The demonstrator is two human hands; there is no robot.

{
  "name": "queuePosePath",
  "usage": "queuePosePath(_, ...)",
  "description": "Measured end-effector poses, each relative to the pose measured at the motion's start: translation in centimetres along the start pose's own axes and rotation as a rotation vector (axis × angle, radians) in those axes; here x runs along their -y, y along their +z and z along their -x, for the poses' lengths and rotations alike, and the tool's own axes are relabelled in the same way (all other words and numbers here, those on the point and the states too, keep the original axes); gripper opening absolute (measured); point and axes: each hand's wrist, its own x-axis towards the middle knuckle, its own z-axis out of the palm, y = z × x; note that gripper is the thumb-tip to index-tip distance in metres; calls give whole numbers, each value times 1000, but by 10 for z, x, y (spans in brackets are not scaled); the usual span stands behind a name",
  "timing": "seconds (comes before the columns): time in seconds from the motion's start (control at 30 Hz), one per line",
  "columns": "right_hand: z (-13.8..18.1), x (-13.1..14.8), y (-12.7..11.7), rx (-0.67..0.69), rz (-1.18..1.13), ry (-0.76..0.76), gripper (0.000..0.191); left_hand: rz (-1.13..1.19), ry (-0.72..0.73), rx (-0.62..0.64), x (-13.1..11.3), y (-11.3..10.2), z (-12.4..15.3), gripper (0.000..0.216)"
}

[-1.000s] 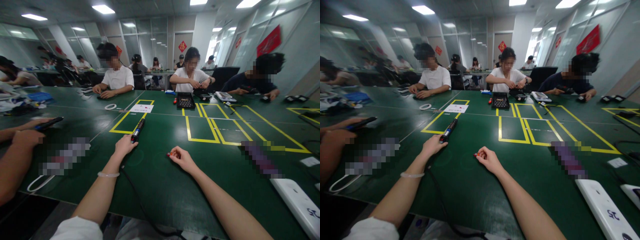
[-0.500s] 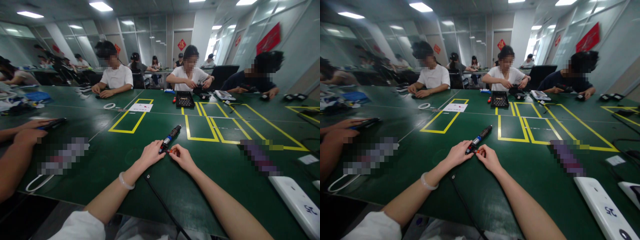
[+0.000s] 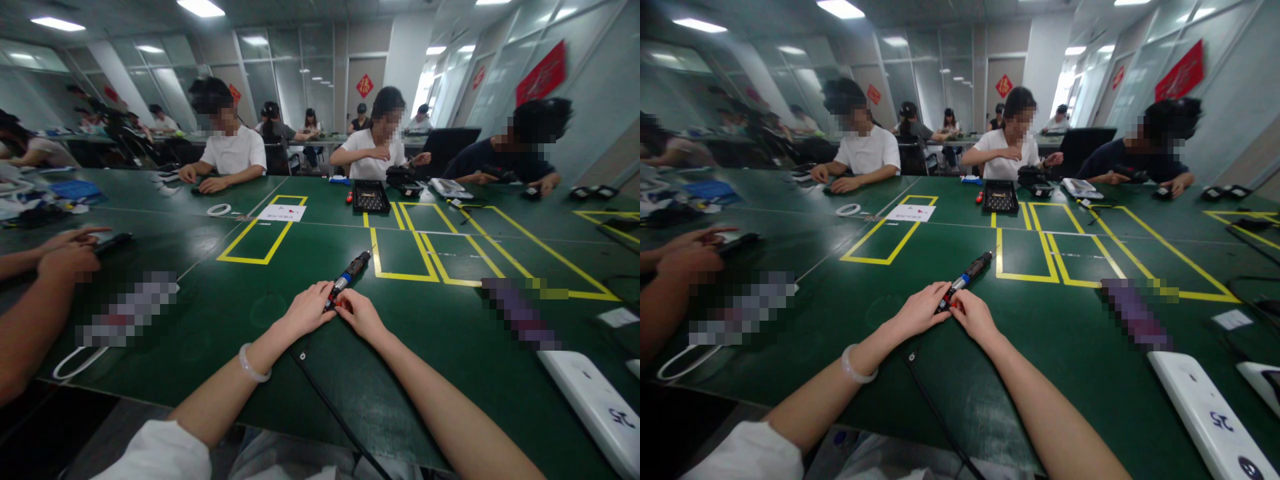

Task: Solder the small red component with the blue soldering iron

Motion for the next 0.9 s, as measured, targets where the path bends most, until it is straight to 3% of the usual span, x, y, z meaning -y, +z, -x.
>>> queuePosePath(0.37, 3, 9, -7, -8, -14, -73, 13, -45, -38, -94, -6, 9, -3, 55)
queuePosePath(0.57, 5, 3, -7, -23, -18, -47, 14, -33, -85, -68, -4, 6, -6, 44)
queuePosePath(0.9, 9, 3, -14, -11, -14, -41, 13, 18, -203, 40, 38, -14, 5, 49)
